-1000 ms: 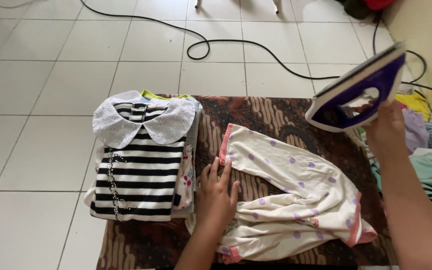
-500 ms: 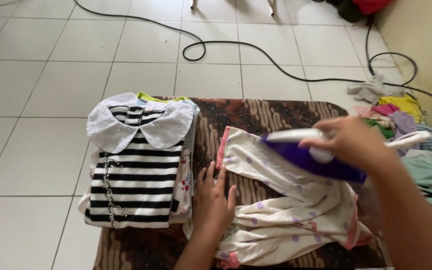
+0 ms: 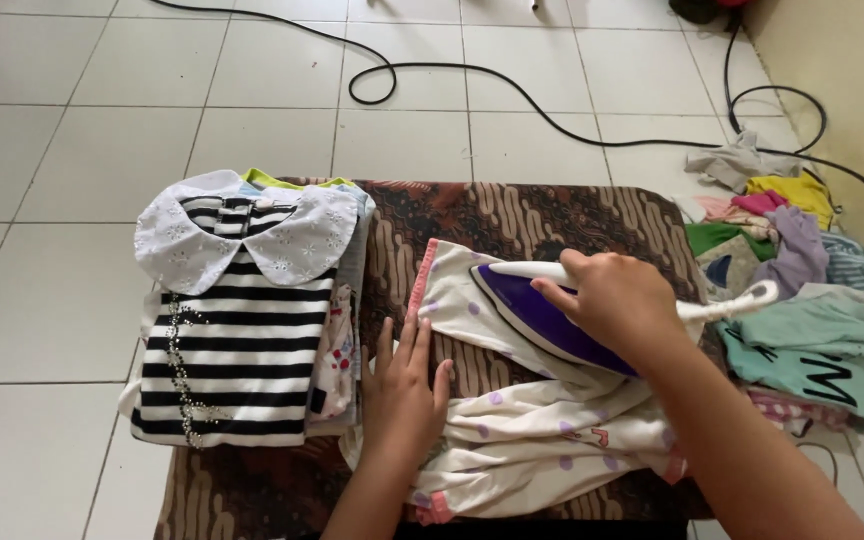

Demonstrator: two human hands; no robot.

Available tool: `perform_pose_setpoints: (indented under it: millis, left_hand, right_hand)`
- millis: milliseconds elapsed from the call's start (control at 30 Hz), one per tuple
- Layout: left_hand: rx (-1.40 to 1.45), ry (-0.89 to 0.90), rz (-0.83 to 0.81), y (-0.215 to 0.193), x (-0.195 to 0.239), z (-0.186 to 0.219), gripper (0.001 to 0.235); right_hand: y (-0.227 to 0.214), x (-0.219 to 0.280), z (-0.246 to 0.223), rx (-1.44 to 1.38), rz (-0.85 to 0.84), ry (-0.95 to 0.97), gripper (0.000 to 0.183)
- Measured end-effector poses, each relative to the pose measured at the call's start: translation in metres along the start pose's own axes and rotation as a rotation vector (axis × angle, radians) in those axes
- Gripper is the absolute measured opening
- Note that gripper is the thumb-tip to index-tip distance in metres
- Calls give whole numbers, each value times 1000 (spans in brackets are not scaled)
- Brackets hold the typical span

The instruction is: The person irons several pieces of children's clothing on a low table and then folds them neatly.

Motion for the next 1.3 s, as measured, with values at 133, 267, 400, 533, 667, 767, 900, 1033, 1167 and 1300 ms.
perform_pose_setpoints:
  millis: [133, 267, 400, 533, 667, 767, 900, 1033, 1167, 1300]
  left_hand:
    - [96, -98, -49, -4, 2, -3, 64]
    - [92, -87, -28, -4, 2, -3, 64]
    - [88, -92, -32, -3, 3, -3, 66]
    - [106, -96, -31, -4, 3, -4, 65]
    - [101, -79, -22, -3, 1, -5, 65]
    - [106, -63, -1, -4, 1, -5, 64]
    - [114, -84, -14, -2, 2, -6, 64]
    - [109, -72, 27, -4, 2, -6, 63]
    - [124, -87, 10, -3, 1, -9, 62]
    - [125, -112, -2, -4, 1, -9, 61]
  right_hand:
    - [5, -3, -7, 140, -25, -277, 48]
    - [13, -7, -7, 133, 46, -260, 47]
    - [0, -11, -11, 93, 113, -37, 59]
    - [-6, -12, -12, 61, 88, -13, 55]
    - [3, -8, -27, 174, -6, -293, 53]
    - [7, -10, -29, 180, 186, -375, 58]
    - [2, -14, -38, 148, 207, -216, 59]
    - [-4, -23, -34, 65, 211, 7, 63]
    - [-8, -20, -43, 122, 97, -169, 58]
    - [-6, -18, -47, 149, 92, -349, 57]
Point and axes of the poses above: each hand's wrist, its own x-axis away from the middle knuckle, its own y-axis out of the palm, z = x × y, the point moved 9 cm from there along -x, towards the middle knuckle, and after that the axes turned 6 degrees about x, right-handed, at the moved point
